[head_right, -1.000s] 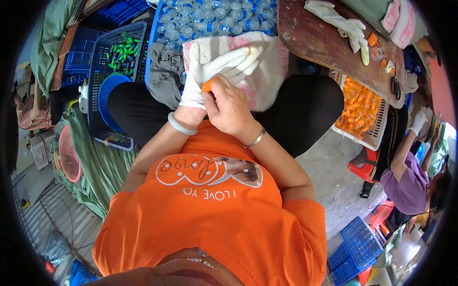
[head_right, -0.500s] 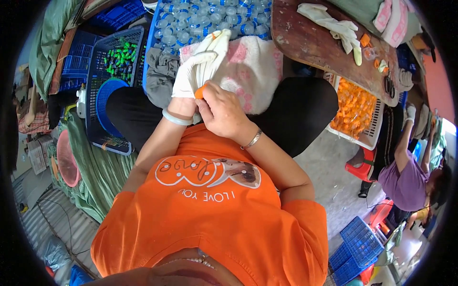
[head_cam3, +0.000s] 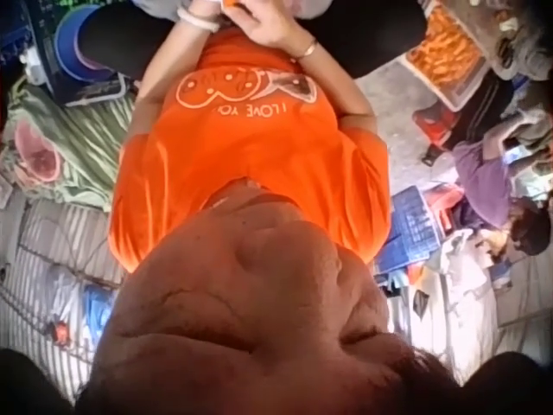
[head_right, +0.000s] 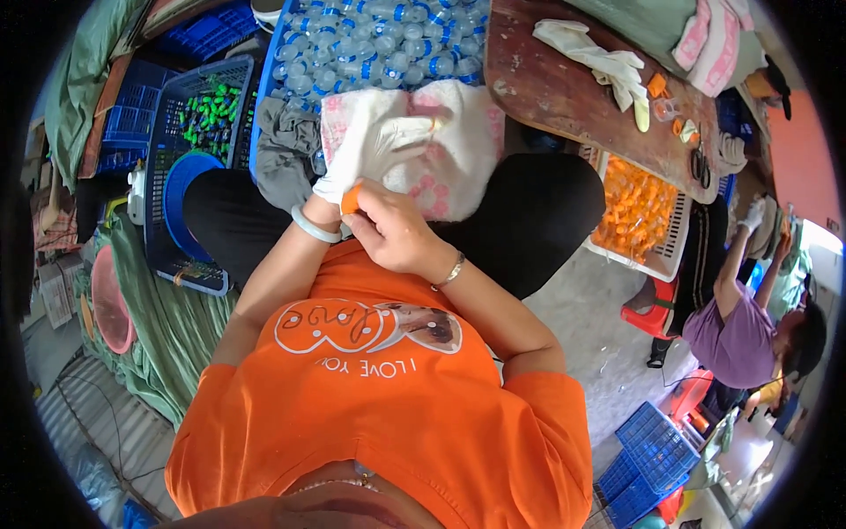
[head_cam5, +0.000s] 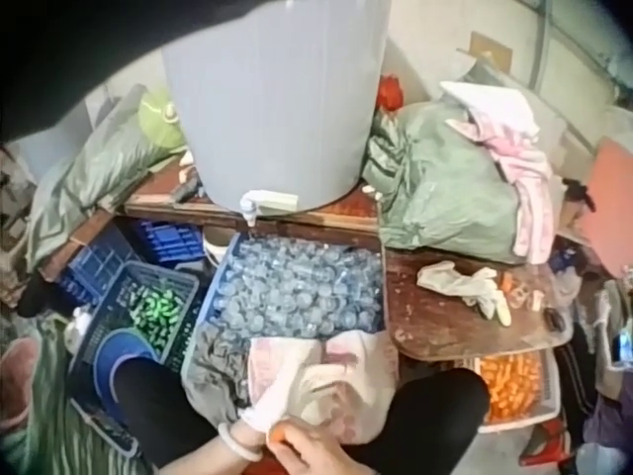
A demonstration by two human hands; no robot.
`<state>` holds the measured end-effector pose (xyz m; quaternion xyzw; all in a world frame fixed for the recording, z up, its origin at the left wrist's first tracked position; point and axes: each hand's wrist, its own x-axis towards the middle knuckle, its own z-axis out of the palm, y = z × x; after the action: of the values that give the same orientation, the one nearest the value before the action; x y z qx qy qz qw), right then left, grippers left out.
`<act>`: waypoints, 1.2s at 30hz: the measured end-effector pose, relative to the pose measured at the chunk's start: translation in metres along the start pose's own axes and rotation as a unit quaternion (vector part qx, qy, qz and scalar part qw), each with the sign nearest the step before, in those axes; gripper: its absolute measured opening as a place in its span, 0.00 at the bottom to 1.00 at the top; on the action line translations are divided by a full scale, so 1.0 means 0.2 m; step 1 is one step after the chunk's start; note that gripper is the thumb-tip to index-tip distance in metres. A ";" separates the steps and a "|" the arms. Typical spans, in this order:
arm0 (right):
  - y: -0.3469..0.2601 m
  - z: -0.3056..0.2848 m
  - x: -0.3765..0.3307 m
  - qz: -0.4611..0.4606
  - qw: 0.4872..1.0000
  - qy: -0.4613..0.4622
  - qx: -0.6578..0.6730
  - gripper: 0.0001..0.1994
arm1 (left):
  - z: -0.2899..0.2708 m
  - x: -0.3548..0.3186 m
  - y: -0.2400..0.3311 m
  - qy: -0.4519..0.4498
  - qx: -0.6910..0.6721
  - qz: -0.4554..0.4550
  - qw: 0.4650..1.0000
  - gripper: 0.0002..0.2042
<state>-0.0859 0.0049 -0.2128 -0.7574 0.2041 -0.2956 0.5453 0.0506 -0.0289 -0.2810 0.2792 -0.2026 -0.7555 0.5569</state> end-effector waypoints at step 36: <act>-0.13 -0.14 0.00 0.165 0.986 0.000 0.010 0.06 | 0.25 -0.09 0.10 0.176 0.852 0.320 0.376 0.34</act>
<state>-0.1060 -0.0068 -0.1819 -0.7078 0.3238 -0.2035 0.5939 0.0372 -0.0185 -0.2278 0.6472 -0.7111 0.1158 0.2489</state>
